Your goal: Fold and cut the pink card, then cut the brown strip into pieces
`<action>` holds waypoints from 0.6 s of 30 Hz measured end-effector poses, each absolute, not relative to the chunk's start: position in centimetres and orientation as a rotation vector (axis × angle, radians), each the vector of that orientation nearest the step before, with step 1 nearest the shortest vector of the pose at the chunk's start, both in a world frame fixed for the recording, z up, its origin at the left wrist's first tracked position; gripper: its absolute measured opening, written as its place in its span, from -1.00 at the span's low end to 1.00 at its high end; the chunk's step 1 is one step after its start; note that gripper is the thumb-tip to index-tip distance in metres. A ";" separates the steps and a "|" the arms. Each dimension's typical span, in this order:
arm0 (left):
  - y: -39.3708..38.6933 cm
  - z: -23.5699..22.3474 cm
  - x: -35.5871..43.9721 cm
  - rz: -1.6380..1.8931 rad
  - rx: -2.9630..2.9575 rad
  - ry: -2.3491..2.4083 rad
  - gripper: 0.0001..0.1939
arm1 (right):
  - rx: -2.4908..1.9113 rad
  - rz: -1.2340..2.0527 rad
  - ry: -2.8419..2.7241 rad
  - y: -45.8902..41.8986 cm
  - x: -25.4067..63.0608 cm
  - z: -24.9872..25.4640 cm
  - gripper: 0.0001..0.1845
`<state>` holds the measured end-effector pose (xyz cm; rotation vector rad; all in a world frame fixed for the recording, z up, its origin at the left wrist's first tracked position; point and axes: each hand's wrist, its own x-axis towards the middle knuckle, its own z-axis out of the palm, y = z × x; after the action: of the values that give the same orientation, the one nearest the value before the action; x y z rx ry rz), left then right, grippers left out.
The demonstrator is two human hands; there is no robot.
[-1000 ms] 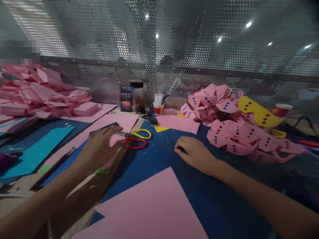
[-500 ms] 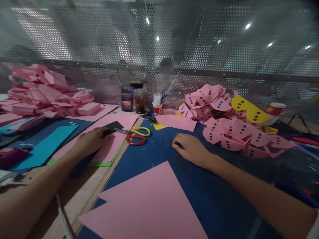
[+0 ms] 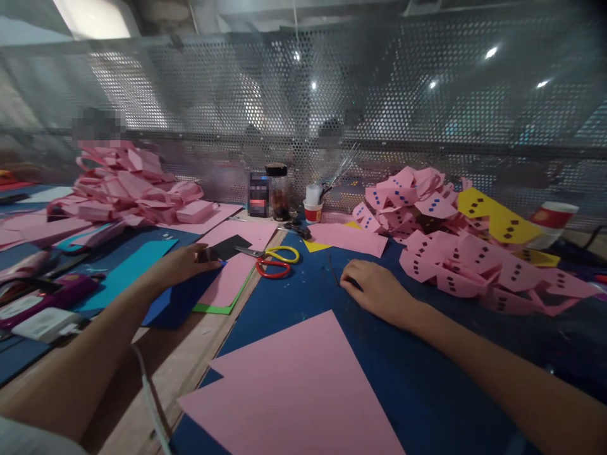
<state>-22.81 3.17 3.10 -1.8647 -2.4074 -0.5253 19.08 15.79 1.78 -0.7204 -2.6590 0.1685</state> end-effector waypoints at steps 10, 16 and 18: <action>2.9 3.3 -23.2 -0.310 -1.807 -2.481 -0.21 | -0.721 0.168 -2.662 15.8 19.0 1.7 -0.84; 3.1 2.8 -25.1 -0.282 -1.836 -2.492 -0.39 | -0.732 0.165 -2.660 15.8 19.0 1.7 -0.85; 3.4 2.6 -25.4 -0.281 -1.781 -2.533 -0.39 | -0.733 0.160 -2.661 15.8 19.0 1.6 -0.85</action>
<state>-25.44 3.36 2.55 -1.7807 -2.5326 -0.2814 18.96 15.79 1.62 -0.7331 -2.6610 0.1603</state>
